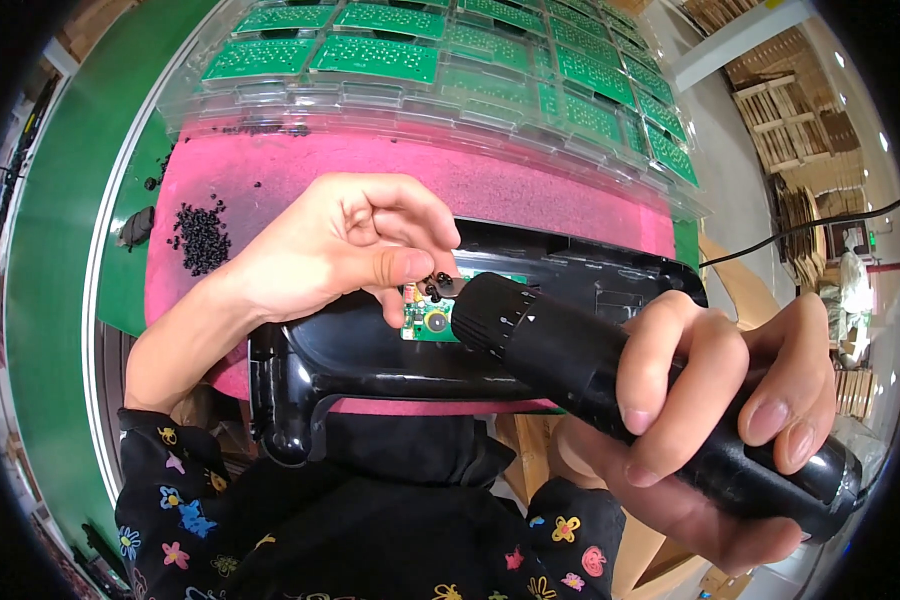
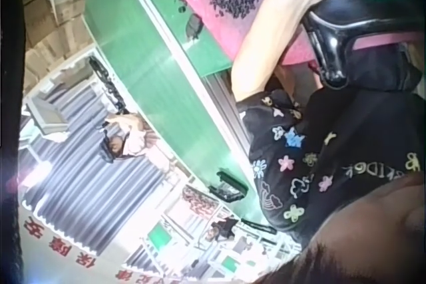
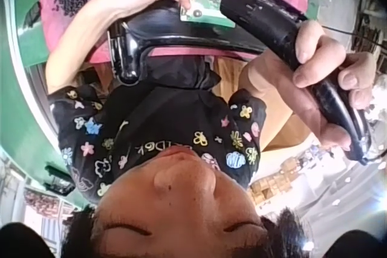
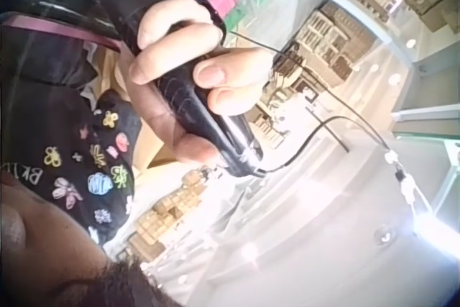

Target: Assembling electronic circuit boards into plastic housings using an electric screwdriver.

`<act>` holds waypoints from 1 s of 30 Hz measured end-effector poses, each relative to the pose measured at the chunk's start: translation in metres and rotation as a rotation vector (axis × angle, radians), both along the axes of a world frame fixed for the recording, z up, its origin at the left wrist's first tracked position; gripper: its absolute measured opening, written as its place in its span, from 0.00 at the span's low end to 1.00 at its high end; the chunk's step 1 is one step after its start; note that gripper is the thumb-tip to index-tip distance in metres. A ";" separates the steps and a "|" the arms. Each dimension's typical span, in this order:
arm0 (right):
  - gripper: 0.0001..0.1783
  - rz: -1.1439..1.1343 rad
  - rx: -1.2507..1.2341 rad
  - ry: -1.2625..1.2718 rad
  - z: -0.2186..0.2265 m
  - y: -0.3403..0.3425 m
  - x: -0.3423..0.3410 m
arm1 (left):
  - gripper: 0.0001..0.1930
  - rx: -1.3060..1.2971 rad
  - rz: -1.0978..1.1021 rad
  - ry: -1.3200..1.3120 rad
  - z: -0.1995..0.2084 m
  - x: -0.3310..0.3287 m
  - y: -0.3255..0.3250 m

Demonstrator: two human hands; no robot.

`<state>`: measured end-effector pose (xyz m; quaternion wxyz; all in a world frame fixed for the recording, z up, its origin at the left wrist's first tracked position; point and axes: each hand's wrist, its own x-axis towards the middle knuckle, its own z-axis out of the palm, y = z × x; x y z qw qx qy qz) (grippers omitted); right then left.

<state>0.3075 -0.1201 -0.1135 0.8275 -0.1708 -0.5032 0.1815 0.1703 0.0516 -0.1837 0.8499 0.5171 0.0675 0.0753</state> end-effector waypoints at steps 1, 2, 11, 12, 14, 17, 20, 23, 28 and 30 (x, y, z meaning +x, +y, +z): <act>0.21 0.003 0.007 -0.009 -0.001 0.002 -0.001 | 0.12 0.000 0.000 0.000 0.000 0.000 0.000; 0.21 0.006 0.014 -0.017 -0.001 0.004 -0.003 | 0.12 0.022 -0.003 0.024 0.000 -0.001 0.000; 0.22 -0.059 -0.056 0.034 -0.003 0.010 -0.005 | 0.14 0.841 0.271 -0.274 -0.001 -0.001 -0.004; 0.23 -0.085 -0.053 0.061 -0.002 0.010 -0.005 | 0.16 1.261 0.376 -0.461 -0.002 0.000 -0.003; 0.23 -0.106 -0.086 0.079 -0.001 0.008 -0.006 | 0.18 1.259 0.437 -0.512 -0.007 0.001 -0.006; 0.22 -0.073 -0.153 0.092 0.000 0.013 -0.006 | 0.14 1.460 0.514 -0.549 -0.008 -0.003 -0.002; 0.22 0.027 -0.175 0.097 -0.001 0.017 -0.005 | 0.14 1.483 0.508 -0.498 -0.003 -0.007 -0.002; 0.23 0.034 -0.263 0.063 0.003 0.018 -0.004 | 0.11 1.402 0.527 -0.454 -0.011 -0.006 -0.002; 0.25 0.041 -0.405 -0.144 -0.017 0.023 0.006 | 0.04 1.058 0.811 -0.300 0.001 -0.004 0.012; 0.25 0.050 -0.430 -0.191 -0.028 0.029 0.009 | 0.05 1.110 0.713 -0.216 -0.006 -0.003 0.011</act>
